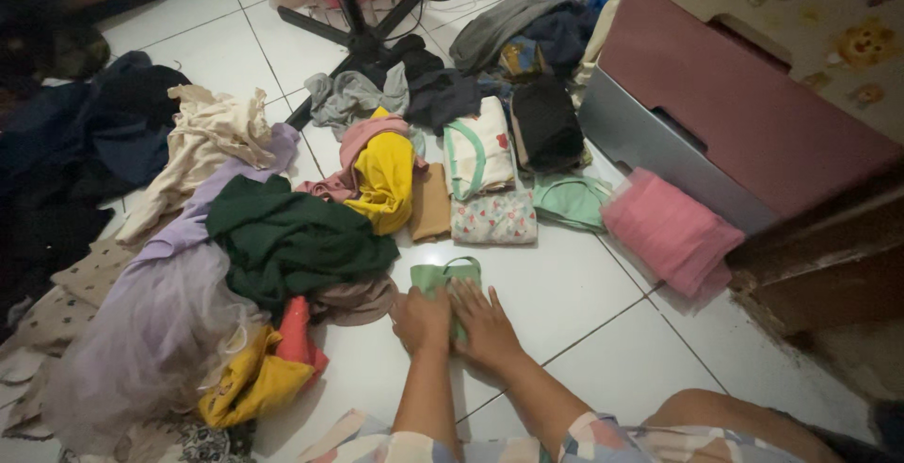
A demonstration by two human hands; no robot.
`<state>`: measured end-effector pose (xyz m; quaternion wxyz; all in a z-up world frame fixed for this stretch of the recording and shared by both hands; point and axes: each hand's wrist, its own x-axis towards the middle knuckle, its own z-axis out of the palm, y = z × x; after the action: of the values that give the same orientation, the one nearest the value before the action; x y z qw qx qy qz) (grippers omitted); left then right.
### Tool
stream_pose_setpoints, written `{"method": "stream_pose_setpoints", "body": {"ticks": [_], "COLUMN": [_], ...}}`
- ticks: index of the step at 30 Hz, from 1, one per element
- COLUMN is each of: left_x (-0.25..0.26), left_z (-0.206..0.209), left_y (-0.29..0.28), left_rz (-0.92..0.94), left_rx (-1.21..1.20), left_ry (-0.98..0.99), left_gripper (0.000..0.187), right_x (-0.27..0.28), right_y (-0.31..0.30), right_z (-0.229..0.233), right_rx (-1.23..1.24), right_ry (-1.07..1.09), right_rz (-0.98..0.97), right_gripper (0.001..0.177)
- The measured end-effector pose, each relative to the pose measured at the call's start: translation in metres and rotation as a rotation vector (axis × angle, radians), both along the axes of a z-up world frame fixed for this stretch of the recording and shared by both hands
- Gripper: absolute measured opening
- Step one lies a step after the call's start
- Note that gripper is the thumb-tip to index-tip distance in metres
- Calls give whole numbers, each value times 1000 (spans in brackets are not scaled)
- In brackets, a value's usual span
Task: The person folds several items of clothing including a pink tutu, a beige garment, a black garment, a green garment, and a brown garment by hand on the floor next to a pile of other laundry.
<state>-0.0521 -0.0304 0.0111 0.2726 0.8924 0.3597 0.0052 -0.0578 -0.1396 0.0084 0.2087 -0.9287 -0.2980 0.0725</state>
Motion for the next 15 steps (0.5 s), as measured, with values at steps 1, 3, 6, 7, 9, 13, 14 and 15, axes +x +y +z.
{"method": "stream_pose_setpoints", "body": {"ticks": [1,3,6,7,9,13,14,15], "left_x": [0,0,0,1,4,12,15,18], "left_z": [3,3,-2,-3,-7,-23,-27,-29], "left_y": [-1,-2,2,4,8,16,18,21], "left_rz": [2,92,124,126,145,81,77,76], "left_rx": [0,-44,-153,-154,-219,-218,-206,-194], "left_ry": [1,-33,-67,-71,77,210,70,-73], "left_gripper": [40,53,62,62,60,52,52,53], "right_x": [-2,-6,-4,-2,2,16,22,28], "right_y": [3,7,10,10,10,18,20,21], "right_z": [4,11,14,10,-9,-54,-59,-61], "right_rx": [0,-5,22,21,339,636,617,597], "right_ry": [1,-4,106,103,323,165,214,262], "right_rz": [2,9,17,20,-103,-451,-491,-529], "right_gripper": [74,82,79,79,58,38,42,45]}}
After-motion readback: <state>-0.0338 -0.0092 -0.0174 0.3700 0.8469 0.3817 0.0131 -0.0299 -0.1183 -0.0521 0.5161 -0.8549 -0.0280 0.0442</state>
